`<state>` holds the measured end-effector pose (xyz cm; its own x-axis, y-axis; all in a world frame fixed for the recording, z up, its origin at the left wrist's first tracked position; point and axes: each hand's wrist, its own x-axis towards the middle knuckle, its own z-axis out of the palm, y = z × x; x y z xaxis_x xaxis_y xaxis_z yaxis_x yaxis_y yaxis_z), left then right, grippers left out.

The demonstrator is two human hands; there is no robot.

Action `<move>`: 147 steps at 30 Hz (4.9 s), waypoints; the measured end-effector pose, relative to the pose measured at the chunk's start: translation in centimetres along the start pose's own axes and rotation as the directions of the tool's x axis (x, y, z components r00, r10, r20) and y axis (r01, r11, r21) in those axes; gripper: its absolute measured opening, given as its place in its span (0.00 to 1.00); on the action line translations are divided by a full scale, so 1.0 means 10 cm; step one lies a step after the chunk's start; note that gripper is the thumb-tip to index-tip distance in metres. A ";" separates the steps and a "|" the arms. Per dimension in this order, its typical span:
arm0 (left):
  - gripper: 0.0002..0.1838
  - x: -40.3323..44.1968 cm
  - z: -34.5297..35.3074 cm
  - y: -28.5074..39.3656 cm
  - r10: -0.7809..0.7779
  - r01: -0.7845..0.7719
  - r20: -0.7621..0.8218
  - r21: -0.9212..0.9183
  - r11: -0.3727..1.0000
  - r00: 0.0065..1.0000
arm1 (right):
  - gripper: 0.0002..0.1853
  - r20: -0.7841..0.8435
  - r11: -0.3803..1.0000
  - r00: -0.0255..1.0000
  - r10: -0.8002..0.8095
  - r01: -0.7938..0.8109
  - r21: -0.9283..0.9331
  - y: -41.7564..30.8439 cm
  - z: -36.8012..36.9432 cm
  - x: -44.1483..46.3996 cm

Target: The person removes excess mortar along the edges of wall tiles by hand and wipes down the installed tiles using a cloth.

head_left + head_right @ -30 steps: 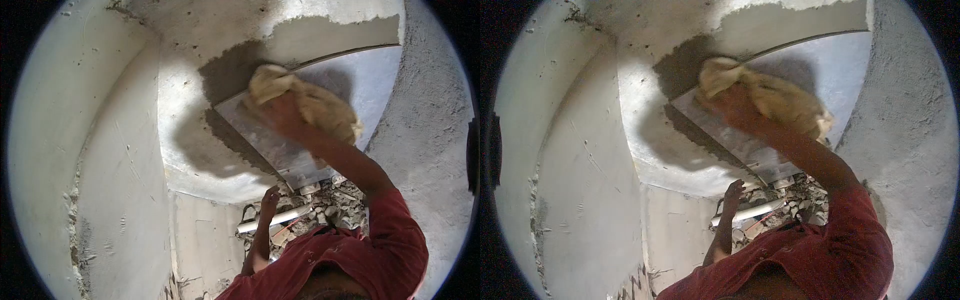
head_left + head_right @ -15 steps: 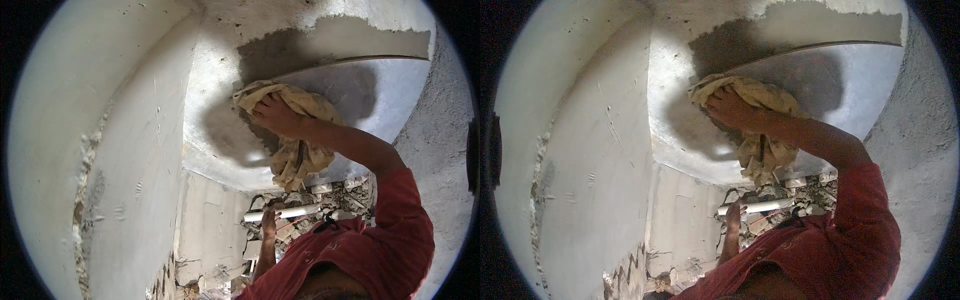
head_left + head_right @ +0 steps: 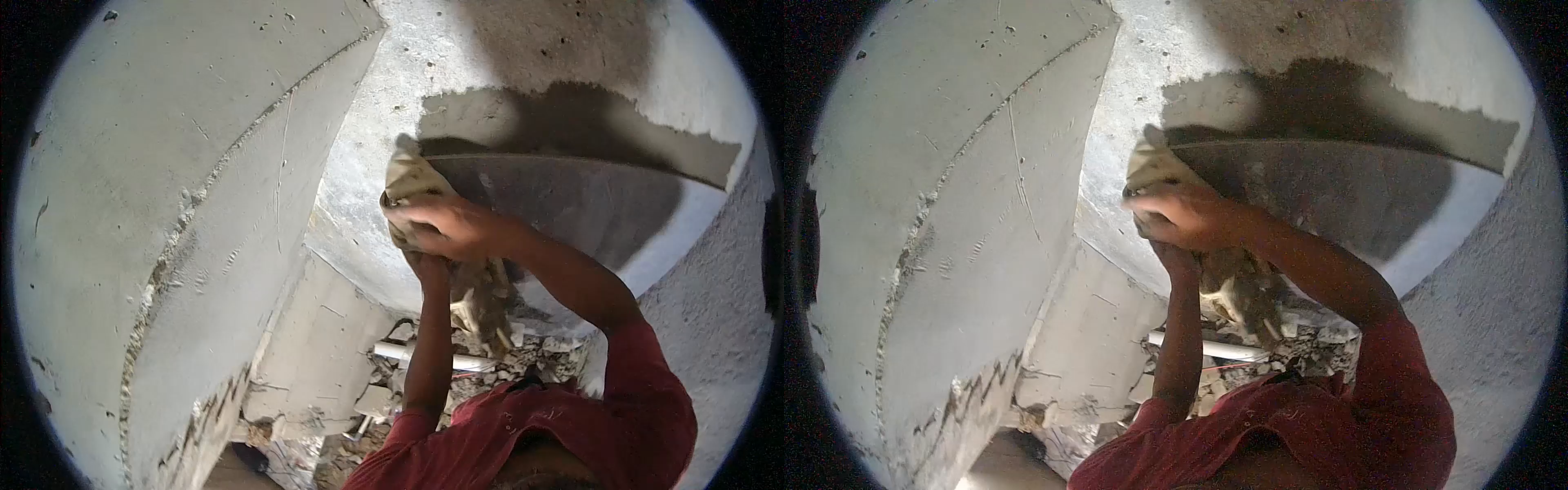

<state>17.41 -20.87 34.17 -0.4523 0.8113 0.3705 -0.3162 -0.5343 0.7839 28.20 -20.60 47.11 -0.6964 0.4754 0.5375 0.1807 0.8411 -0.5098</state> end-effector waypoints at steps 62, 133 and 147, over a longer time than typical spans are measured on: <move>0.21 0.26 0.08 -0.90 0.172 -0.085 -0.126 0.508 0.857 0.977 | 0.06 -0.350 0.293 0.833 -0.429 -0.238 -0.926 0.98 -1.81 -2.54; 0.15 -0.84 -0.51 0.36 0.050 -0.104 -0.380 -0.123 0.987 0.924 | 0.19 -0.412 0.726 0.908 0.076 -0.334 -0.602 1.38 -0.98 -3.10; 0.21 -2.61 -0.67 -1.10 -0.679 0.494 -0.031 0.710 0.502 0.733 | 0.20 0.635 -0.394 0.200 0.747 -0.637 0.663 1.52 2.14 -2.84</move>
<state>27.08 -37.78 12.56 -0.1423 0.9505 -0.2762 0.2098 0.3017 0.9300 35.85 -26.82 9.67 -0.4449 0.5591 -0.6996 -0.0883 -0.8048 -0.5869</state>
